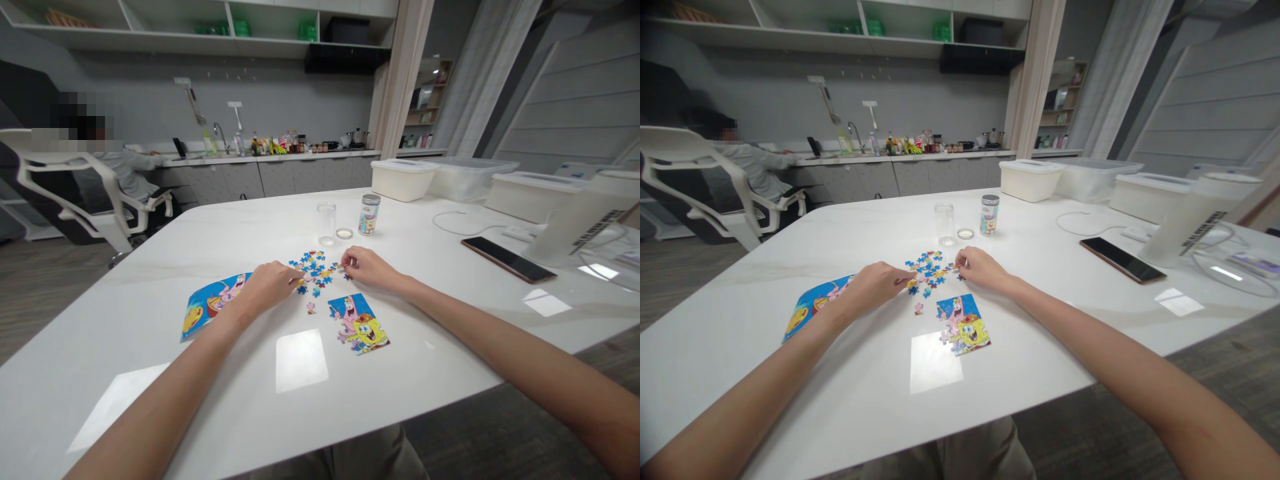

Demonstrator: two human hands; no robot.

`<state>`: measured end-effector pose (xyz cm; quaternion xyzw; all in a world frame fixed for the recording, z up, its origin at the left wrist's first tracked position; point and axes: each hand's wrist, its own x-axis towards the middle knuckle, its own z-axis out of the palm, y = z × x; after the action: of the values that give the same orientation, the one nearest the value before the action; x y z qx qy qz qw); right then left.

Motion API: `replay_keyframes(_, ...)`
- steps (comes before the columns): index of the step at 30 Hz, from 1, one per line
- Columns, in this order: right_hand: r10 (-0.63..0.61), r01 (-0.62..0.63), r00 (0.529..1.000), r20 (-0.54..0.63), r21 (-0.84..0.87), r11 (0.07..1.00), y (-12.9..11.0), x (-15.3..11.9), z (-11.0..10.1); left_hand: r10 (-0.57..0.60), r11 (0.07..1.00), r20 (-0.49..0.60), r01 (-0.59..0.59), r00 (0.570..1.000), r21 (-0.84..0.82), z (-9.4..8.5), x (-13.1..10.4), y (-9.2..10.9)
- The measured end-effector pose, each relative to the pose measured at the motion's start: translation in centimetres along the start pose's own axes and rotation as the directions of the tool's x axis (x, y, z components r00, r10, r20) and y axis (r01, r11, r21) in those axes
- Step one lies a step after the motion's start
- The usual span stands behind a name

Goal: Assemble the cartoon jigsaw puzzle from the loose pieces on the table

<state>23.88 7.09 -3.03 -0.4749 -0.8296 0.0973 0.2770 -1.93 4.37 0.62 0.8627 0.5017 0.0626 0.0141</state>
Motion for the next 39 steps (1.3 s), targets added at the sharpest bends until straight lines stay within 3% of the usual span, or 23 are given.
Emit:
replay_keyframes(5,0.001,-0.001,1.0,0.011,-0.002,1.0,-0.3,0.0,-0.1,0.115,0.985,0.078,-0.124,0.99,0.123,0.4,0.2,-0.1)
replay_keyframes(10,0.012,-0.012,1.0,0.014,0.002,1.0,-0.5,-0.1,-0.1,0.15,0.981,0.026,-0.152,0.988,0.118,0.5,0.0,0.5)
replay_keyframes(21,0.032,-0.037,0.999,0.032,0.175,0.984,-0.6,0.0,0.3,0.186,0.974,-0.012,-0.182,0.983,0.132,0.3,-0.6,1.7)
replay_keyframes(28,0.06,-0.134,0.982,0.18,0.438,0.889,-3.4,0.0,-0.1,0.215,0.971,-0.081,-0.204,0.973,0.124,0.8,-0.3,1.9)
replay_keyframes(39,0.061,-0.206,0.969,0.241,0.642,0.739,-4.5,-0.3,-0.4,0.234,0.969,-0.112,-0.241,0.966,-0.052,0.8,-0.5,2.9)
